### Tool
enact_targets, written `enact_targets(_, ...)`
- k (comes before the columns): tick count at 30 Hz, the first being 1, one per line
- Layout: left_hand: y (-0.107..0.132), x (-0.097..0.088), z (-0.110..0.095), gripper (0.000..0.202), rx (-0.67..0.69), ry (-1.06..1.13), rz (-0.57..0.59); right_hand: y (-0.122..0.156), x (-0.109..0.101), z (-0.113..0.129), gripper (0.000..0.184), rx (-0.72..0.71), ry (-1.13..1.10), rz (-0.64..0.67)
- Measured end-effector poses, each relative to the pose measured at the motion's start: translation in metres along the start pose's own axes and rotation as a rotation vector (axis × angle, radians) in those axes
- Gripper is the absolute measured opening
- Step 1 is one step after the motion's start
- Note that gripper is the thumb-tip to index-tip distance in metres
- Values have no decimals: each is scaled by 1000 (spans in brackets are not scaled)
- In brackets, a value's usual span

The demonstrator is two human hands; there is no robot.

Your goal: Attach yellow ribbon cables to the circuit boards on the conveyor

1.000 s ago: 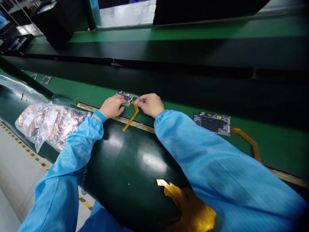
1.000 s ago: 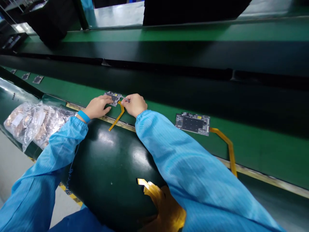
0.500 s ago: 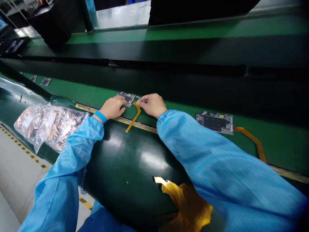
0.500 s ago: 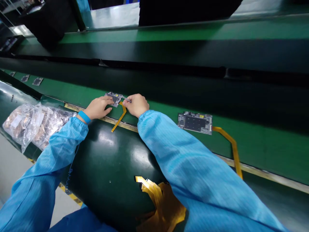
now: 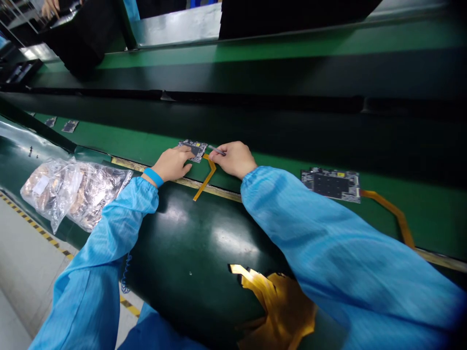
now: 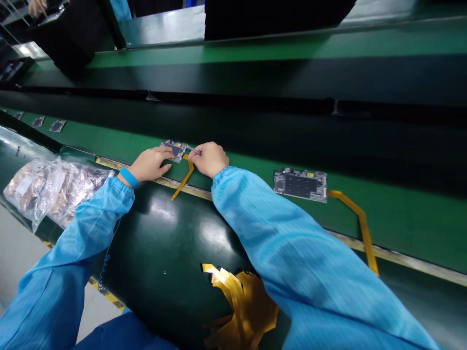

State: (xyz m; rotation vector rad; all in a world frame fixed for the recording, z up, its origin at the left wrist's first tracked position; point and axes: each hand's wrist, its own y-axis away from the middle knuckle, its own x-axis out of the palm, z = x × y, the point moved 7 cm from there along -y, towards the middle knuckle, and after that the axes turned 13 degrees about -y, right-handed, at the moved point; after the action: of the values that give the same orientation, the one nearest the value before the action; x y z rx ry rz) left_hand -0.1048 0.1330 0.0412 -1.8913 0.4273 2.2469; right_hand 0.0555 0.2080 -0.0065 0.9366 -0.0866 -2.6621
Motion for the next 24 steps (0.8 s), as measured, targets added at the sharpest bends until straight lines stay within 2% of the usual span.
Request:
enact_targets(15,-5,-3,-15,38,41,-13,-2,1,-10,-21,23,4,-118,11)
enact_targets(24,-8,-5,-24,40,52,-21,44,2,-15,-33,24,-15,-182,21)
